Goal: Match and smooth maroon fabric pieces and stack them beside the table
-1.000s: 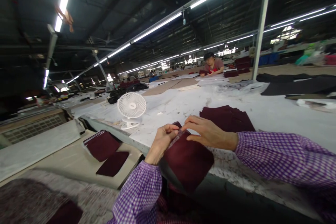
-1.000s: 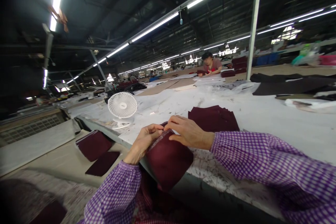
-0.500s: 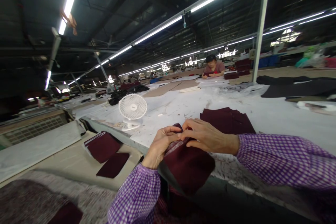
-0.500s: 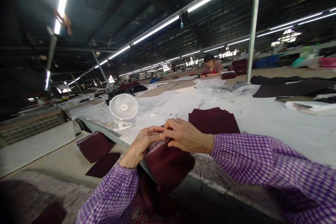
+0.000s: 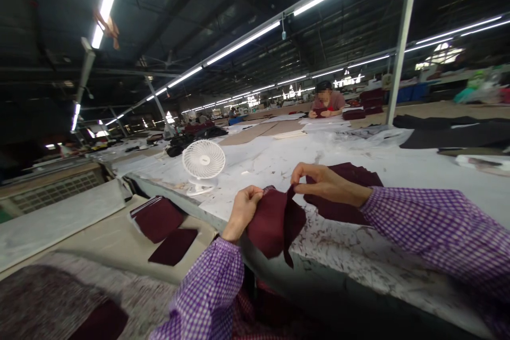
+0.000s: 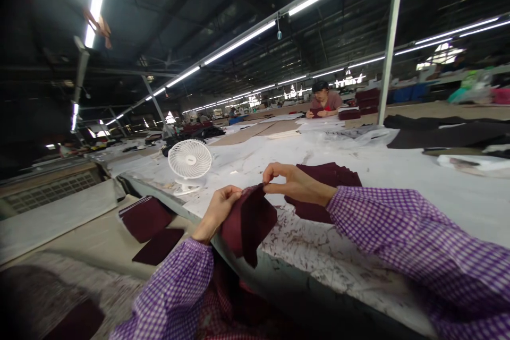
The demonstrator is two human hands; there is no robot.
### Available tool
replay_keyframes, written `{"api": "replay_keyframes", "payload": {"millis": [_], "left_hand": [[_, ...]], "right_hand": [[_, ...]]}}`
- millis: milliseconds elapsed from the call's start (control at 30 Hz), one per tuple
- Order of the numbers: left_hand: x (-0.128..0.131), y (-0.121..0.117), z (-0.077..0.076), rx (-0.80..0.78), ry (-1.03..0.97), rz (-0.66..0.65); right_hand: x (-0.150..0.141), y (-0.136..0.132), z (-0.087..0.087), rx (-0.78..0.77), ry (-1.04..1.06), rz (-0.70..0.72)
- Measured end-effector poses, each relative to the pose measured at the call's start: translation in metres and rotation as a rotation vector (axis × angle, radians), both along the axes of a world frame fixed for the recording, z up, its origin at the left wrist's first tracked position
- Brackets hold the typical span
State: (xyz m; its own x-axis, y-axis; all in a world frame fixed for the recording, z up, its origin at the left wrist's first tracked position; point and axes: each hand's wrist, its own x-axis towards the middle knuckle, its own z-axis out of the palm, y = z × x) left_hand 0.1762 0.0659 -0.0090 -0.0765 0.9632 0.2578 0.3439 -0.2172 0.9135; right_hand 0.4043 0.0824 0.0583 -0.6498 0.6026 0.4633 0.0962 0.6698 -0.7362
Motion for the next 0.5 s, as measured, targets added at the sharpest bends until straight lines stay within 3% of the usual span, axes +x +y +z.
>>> {"api": "replay_keyframes", "payload": {"millis": [100, 233, 333, 500], "left_hand": [[-0.005, 0.025, -0.007, 0.061, 0.304, 0.107], [-0.006, 0.047, -0.008, 0.075, 0.417, 0.131], [-0.003, 0.054, -0.009, 0.068, 0.477, 0.112], [0.0, 0.062, -0.015, 0.064, 0.459, 0.083]], "right_hand": [[0.015, 0.005, 0.011, -0.279, 0.139, 0.124], [0.03, 0.019, 0.013, -0.465, 0.198, 0.213], [0.022, 0.032, 0.003, -0.543, 0.073, 0.274], [-0.021, 0.049, -0.025, -0.645, -0.087, 0.351]]}}
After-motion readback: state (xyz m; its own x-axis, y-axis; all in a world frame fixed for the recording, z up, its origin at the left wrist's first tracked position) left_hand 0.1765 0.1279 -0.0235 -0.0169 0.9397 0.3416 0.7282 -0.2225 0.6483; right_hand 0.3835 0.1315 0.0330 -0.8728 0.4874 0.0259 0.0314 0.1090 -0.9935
